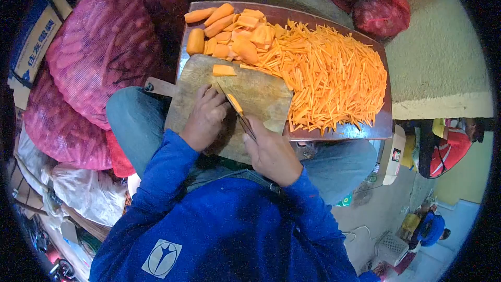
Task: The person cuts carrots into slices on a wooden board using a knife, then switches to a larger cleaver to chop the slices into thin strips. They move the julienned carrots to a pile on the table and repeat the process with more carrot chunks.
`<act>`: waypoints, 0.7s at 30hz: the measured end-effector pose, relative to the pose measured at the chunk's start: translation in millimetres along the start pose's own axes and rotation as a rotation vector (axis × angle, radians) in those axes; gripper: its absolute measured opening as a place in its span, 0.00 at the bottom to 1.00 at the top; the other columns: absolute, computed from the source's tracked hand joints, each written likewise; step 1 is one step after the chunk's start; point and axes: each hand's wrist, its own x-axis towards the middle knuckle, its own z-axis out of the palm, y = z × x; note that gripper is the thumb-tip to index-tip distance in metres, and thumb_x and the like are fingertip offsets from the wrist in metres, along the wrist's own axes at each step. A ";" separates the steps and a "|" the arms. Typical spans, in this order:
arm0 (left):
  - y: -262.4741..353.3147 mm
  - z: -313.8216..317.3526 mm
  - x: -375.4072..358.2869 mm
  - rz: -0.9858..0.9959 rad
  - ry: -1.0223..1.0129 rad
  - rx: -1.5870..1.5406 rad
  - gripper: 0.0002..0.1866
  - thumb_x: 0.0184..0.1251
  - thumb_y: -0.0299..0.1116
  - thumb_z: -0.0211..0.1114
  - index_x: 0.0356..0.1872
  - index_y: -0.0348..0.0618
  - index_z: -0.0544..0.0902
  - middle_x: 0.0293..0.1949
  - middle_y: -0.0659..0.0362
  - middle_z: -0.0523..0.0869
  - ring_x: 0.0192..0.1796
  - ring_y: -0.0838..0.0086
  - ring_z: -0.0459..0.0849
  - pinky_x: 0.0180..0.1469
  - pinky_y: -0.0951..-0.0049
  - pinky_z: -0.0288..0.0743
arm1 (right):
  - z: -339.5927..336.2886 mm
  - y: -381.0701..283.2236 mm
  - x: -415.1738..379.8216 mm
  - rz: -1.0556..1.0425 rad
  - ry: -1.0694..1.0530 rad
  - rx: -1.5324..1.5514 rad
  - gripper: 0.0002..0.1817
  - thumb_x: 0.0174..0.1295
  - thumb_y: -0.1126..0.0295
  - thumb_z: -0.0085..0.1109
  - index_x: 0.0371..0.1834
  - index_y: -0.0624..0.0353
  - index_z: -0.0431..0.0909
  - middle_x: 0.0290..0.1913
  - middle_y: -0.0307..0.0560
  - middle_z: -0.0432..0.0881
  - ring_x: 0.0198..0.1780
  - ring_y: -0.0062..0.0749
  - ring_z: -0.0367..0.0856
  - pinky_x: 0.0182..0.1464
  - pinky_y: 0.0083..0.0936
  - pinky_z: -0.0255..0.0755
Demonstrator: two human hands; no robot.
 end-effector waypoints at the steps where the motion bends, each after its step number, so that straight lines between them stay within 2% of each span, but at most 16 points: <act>1: 0.1 0.3 0.5 0.006 0.001 0.000 0.08 0.57 0.26 0.69 0.37 0.38 0.91 0.43 0.52 0.86 0.55 0.54 0.83 0.76 0.45 0.67 | 2.4 1.6 2.9 -0.018 0.028 -0.034 0.19 0.80 0.66 0.59 0.68 0.62 0.72 0.37 0.75 0.86 0.42 0.76 0.86 0.43 0.62 0.77; 8: -0.7 2.2 -2.0 -0.016 -0.049 -0.004 0.08 0.57 0.26 0.68 0.37 0.38 0.91 0.43 0.52 0.85 0.55 0.54 0.83 0.79 0.42 0.65 | -5.4 -6.5 -1.3 -0.041 0.015 0.032 0.18 0.80 0.66 0.58 0.67 0.62 0.72 0.38 0.76 0.86 0.42 0.77 0.86 0.44 0.64 0.77; 10: -0.7 3.3 -3.2 -0.017 -0.059 -0.005 0.08 0.58 0.26 0.68 0.37 0.38 0.91 0.43 0.51 0.85 0.55 0.54 0.83 0.79 0.42 0.65 | -1.9 -3.6 -3.5 0.012 0.010 0.028 0.19 0.80 0.66 0.57 0.68 0.61 0.72 0.38 0.76 0.86 0.42 0.78 0.86 0.44 0.65 0.77; 16: -0.4 0.6 -0.9 -0.015 -0.049 0.034 0.09 0.60 0.28 0.66 0.37 0.39 0.91 0.43 0.51 0.86 0.56 0.53 0.83 0.80 0.41 0.65 | -2.7 -6.6 9.1 -0.014 0.010 -0.007 0.21 0.80 0.66 0.57 0.70 0.63 0.71 0.36 0.75 0.85 0.42 0.77 0.86 0.44 0.64 0.77; 21: 0.8 3.3 -2.5 -0.013 -0.032 0.041 0.08 0.56 0.28 0.69 0.36 0.40 0.91 0.45 0.51 0.87 0.56 0.54 0.83 0.80 0.42 0.65 | 2.0 -4.3 -1.3 0.019 0.002 0.009 0.21 0.80 0.66 0.58 0.70 0.63 0.71 0.35 0.74 0.86 0.41 0.76 0.87 0.44 0.64 0.77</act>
